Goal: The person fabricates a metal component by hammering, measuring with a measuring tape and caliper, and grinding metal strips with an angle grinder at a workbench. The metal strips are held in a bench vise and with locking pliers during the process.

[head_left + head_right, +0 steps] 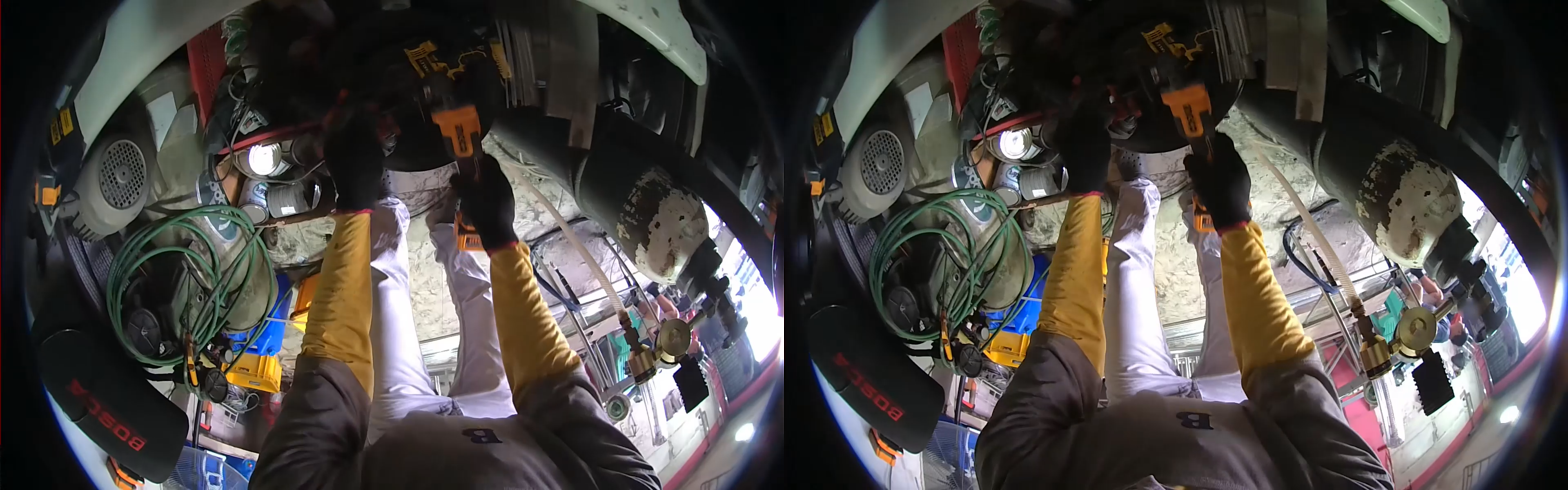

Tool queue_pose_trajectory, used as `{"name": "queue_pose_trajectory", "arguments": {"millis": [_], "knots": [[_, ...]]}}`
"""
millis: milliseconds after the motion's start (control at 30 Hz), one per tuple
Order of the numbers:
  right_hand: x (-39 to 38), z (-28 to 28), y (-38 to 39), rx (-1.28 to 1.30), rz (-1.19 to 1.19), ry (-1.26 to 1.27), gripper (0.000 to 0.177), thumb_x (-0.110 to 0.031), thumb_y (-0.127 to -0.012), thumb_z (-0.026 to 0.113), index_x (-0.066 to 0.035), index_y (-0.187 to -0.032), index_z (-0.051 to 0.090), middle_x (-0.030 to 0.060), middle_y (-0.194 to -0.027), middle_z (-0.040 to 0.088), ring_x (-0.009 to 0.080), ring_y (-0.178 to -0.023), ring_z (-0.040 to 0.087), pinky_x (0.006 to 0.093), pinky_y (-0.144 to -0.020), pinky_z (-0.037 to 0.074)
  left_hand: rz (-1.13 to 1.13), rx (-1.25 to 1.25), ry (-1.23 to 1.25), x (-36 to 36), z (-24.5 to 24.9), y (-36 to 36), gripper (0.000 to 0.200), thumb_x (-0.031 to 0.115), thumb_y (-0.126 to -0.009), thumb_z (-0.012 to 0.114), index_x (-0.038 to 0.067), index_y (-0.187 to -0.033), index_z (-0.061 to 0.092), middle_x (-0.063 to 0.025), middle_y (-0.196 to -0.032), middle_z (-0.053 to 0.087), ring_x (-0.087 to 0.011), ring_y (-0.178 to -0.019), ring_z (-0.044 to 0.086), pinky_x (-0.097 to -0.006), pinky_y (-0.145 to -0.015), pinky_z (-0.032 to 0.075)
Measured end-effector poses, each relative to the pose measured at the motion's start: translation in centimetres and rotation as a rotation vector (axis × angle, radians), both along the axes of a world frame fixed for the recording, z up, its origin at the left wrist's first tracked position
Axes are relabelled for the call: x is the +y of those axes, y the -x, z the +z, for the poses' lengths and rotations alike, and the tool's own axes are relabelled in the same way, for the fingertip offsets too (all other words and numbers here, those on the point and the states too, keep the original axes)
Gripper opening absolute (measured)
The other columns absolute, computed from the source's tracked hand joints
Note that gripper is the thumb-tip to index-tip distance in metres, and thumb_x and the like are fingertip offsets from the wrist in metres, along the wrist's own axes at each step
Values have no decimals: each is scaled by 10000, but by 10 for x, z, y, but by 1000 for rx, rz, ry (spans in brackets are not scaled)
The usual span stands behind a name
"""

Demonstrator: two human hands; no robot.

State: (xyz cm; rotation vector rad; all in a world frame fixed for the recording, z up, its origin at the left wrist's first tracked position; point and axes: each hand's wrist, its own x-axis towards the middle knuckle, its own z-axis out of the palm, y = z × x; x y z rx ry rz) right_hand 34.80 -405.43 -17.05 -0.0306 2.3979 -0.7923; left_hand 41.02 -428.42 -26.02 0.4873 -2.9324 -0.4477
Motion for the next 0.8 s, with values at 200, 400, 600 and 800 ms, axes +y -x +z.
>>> {"name": "queue_pose_trajectory", "arguments": {"millis": [200, 400, 600, 800], "knots": [[-16, -37, 31, 158, 177, 40, 641, -339, -889, 740, -48, -1415, 518, 184, -1134, 683, 340, -1005, 683, 426, -836, 537, 43, -138, -57, -46, -21, 64, 317, 155, -934, 622, 59, -1232, 665, -192, -1210, 673, -348, -1075, 662, -439, -924, 531], [-20, -39, 41, 18, 139, 94, 679, -372, -893, 740, -44, -1440, 508, 165, -1133, 675, 297, -931, 686, 393, -796, 553, 11, -175, -75, -82, -25, 53, 287, 163, -937, 624, 64, -1203, 669, -180, -1158, 686, -331, -1015, 671, -438, -870, 548], [-23, -87, 43, 348, 347, 91, 622, -341, -896, 730, -99, -1432, 528, 185, -1161, 678, 336, -921, 704, 455, -778, 557, 0, 132, -232, -87, 110, -44, 303, 20, -925, 577, 40, -1219, 645, -75, -853, 633, -163, -685, 630, -330, -605, 533], [-65, -125, 74, 410, 610, -97, 580, -321, -909, 704, -106, -1420, 533, 212, -1182, 666, 383, -1026, 673, 470, -846, 544, 1104, 197, -1660, -89, 144, -146, 333, 312, -1036, 540, 54, -1212, 654, 37, -628, 426, -90, -513, 417, -286, -481, 390]]}}
